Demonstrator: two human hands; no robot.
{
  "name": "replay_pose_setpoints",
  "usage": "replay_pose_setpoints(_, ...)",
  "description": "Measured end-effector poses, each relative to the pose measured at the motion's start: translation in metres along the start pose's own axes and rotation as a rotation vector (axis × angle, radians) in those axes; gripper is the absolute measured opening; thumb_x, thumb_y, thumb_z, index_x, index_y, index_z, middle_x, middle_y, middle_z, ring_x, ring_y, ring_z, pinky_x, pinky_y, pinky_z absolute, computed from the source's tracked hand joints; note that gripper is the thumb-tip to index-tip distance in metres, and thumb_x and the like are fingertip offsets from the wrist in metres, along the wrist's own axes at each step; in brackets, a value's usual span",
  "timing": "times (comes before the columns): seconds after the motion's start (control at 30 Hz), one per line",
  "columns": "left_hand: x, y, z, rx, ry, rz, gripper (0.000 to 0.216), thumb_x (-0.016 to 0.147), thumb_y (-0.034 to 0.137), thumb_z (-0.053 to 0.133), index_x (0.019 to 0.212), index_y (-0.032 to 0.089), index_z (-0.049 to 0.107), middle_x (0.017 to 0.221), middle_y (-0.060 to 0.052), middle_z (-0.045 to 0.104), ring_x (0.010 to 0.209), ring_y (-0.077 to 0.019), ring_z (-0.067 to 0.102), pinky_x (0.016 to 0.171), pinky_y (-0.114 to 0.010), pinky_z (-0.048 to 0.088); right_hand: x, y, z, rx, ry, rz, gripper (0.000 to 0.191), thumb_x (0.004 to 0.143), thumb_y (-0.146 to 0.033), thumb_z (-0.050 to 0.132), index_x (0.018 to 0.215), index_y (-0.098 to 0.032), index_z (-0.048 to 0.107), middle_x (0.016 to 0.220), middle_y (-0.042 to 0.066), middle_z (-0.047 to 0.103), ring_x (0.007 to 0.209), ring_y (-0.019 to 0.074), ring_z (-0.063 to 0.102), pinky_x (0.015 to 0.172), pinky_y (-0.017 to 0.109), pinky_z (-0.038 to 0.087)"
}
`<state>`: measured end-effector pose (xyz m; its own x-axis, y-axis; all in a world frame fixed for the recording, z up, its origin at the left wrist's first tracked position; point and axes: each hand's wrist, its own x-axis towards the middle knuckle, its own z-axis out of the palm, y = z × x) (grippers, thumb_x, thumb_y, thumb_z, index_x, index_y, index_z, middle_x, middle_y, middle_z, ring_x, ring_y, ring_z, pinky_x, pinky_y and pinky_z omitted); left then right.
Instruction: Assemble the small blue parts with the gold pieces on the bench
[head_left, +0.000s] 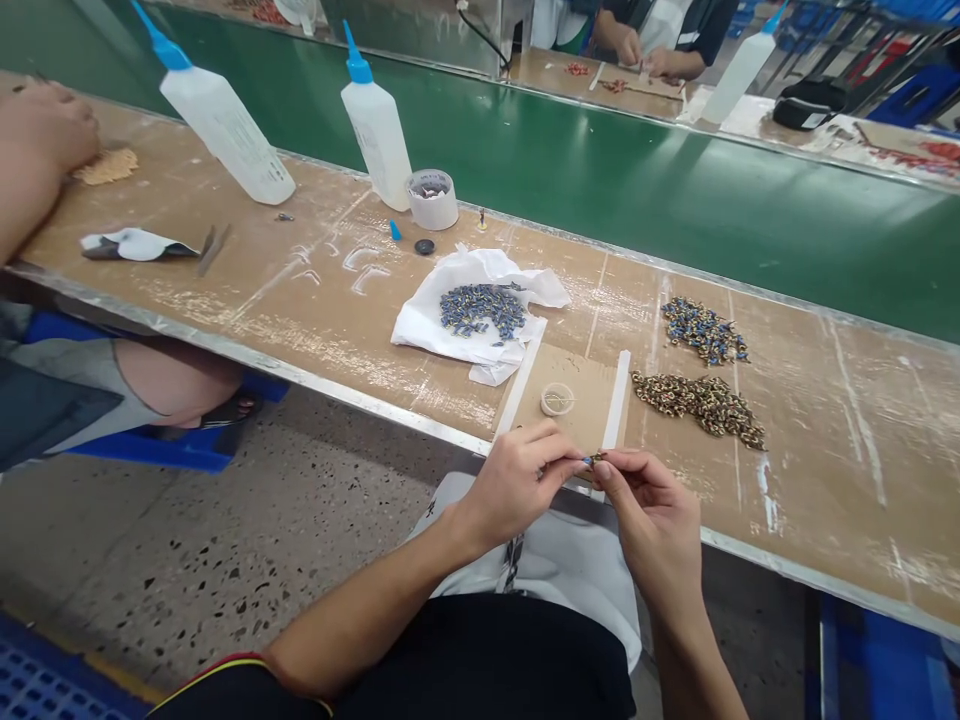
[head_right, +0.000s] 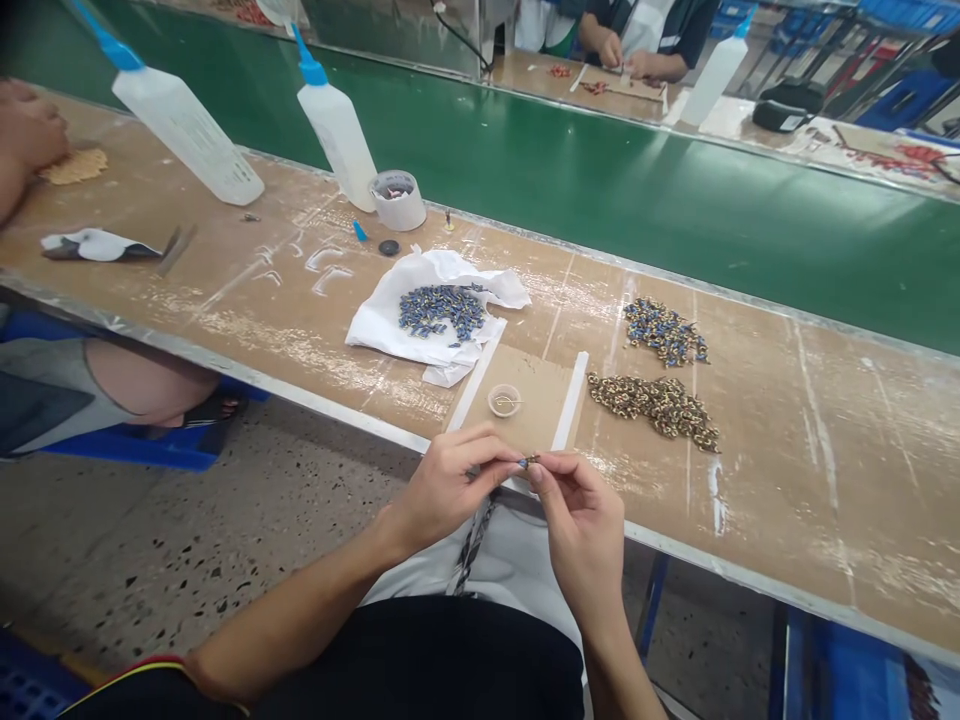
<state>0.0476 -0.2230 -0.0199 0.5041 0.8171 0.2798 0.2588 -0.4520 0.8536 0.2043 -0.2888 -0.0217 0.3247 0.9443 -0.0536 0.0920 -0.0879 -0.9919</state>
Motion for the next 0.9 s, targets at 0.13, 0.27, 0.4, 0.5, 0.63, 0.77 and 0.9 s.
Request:
replay_pose_setpoints(0.13, -0.001, -0.003, 0.001, 0.069, -0.011, 0.038, 0.017, 0.095, 0.02, 0.056, 0.087, 0.015, 0.069, 0.079, -0.003, 0.059, 0.069, -0.0122, 0.055, 0.064, -0.023, 0.043, 0.001, 0.003, -0.002, -0.044, -0.049, -0.04, 0.013, 0.088, -0.033, 0.068, 0.088, -0.02, 0.067, 0.087, 0.006, 0.068, 0.076, 0.0174, 0.064, 0.066, 0.028, 0.056)
replay_pose_setpoints(0.27, -0.001, -0.001, -0.001, 0.16, -0.038, 0.096, 0.021, 0.096, 0.018, 0.052, 0.083, 0.014, 0.067, 0.078, -0.003, 0.057, 0.07, -0.0131, 0.053, 0.065, -0.024, 0.043, -0.001, 0.003, -0.009, -0.103, -0.096, -0.078, 0.01, 0.088, -0.03, 0.067, 0.086, -0.021, 0.067, 0.087, 0.005, 0.066, 0.077, 0.0172, 0.062, 0.066, 0.027, 0.053)
replay_pose_setpoints(0.4, -0.001, 0.007, -0.005, 0.19, -0.084, 0.143, 0.023, 0.097, 0.018, 0.049, 0.08, 0.013, 0.063, 0.077, -0.003, 0.056, 0.071, -0.0135, 0.053, 0.065, -0.025, 0.042, -0.007, -0.003, -0.016, -0.146, -0.148, -0.105, 0.007, 0.09, -0.028, 0.064, 0.09, -0.021, 0.067, 0.085, 0.005, 0.064, 0.077, 0.0182, 0.06, 0.068, 0.028, 0.051)
replay_pose_setpoints(0.5, -0.001, 0.012, -0.007, 0.219, -0.129, 0.158, 0.024, 0.098, 0.018, 0.046, 0.08, 0.015, 0.061, 0.077, -0.003, 0.055, 0.071, -0.0136, 0.053, 0.065, -0.025, 0.042, -0.012, -0.008, -0.017, -0.148, -0.167, -0.12, 0.006, 0.091, -0.026, 0.063, 0.087, -0.022, 0.065, 0.077, 0.003, 0.06, 0.074, 0.0177, 0.058, 0.067, 0.028, 0.049)
replay_pose_setpoints(0.63, -0.001, 0.016, -0.007, 0.256, -0.169, 0.177, 0.024, 0.097, 0.015, 0.044, 0.076, 0.015, 0.056, 0.076, -0.002, 0.054, 0.068, -0.0132, 0.052, 0.063, -0.027, 0.041, -0.016, -0.008, -0.014, -0.15, -0.149, -0.12, 0.01, 0.092, -0.025, 0.06, 0.083, -0.022, 0.061, 0.074, 0.001, 0.054, 0.069, 0.0162, 0.054, 0.064, 0.028, 0.046)
replay_pose_setpoints(0.77, 0.0, 0.017, -0.006, 0.286, -0.187, 0.184, 0.023, 0.095, 0.012, 0.043, 0.075, 0.016, 0.053, 0.076, -0.002, 0.054, 0.068, -0.0138, 0.051, 0.062, -0.027, 0.039, -0.019, -0.003, -0.01, -0.166, -0.121, -0.105, 0.014, 0.093, -0.027, 0.058, 0.08, -0.022, 0.058, 0.073, 0.0, 0.05, 0.068, 0.0163, 0.051, 0.062, 0.028, 0.044)
replay_pose_setpoints(0.9, -0.002, 0.016, -0.004, 0.31, -0.19, 0.187, 0.022, 0.091, 0.008, 0.042, 0.073, 0.016, 0.051, 0.075, -0.002, 0.053, 0.066, -0.0139, 0.049, 0.061, -0.028, 0.037, -0.02, 0.004, -0.008, -0.131, -0.142, -0.089, 0.018, 0.094, -0.027, 0.056, 0.077, -0.022, 0.052, 0.073, -0.001, 0.047, 0.067, 0.0159, 0.051, 0.062, 0.028, 0.043)
